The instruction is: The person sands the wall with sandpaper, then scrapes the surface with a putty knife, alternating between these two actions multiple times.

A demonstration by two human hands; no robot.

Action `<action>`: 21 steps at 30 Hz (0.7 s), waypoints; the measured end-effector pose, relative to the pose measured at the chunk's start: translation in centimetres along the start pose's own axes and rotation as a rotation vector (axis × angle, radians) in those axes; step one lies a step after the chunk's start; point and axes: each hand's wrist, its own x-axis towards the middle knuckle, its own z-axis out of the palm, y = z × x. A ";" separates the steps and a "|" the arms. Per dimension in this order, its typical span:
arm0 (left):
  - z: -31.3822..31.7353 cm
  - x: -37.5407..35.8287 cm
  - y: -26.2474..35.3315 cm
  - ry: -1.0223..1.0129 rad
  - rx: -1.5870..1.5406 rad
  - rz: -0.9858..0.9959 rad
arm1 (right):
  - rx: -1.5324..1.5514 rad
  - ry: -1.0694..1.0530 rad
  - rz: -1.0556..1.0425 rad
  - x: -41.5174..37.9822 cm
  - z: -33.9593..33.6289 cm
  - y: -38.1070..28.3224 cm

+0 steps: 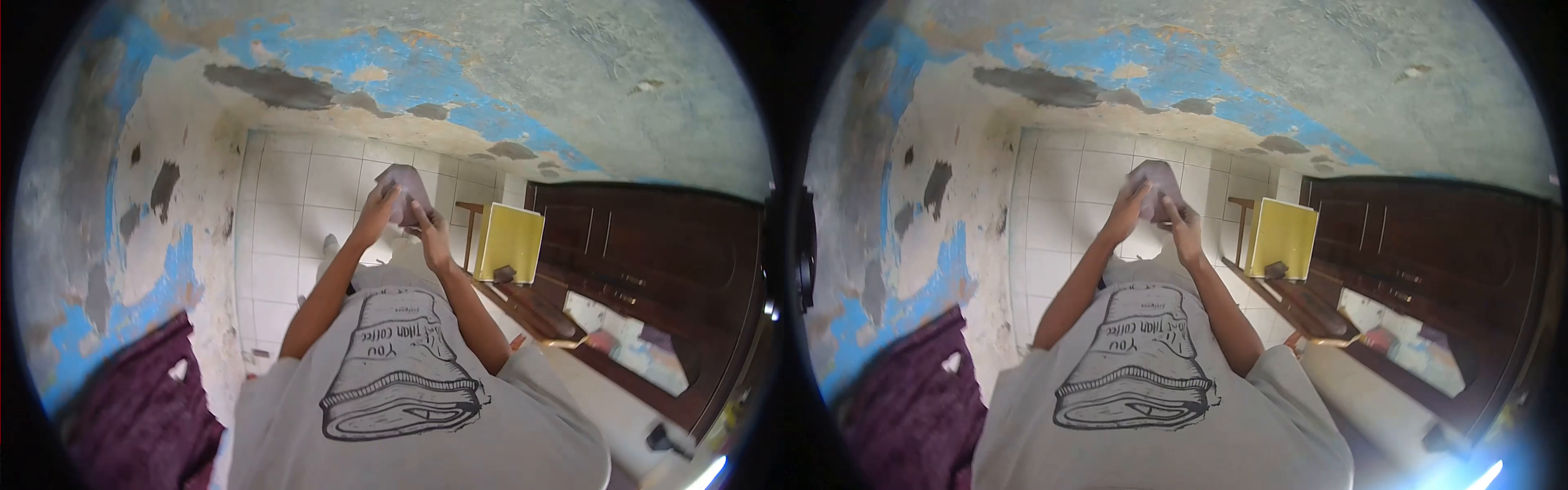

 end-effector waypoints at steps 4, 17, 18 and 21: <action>4.9 6.5 -3.7 0.073 -0.129 0.080 | 0.041 -0.016 -0.076 1.4 -6.7 -1.5; 22.5 22.3 -5.0 0.418 -0.589 -0.026 | 0.091 0.083 -0.049 6.1 -34.1 -2.4; 23.2 22.1 -4.1 0.424 -0.612 -0.029 | 0.071 0.091 -0.024 6.4 -35.0 -2.8; 24.9 23.0 -5.9 0.500 -0.690 -0.053 | 0.059 0.128 0.008 8.1 -36.3 -3.8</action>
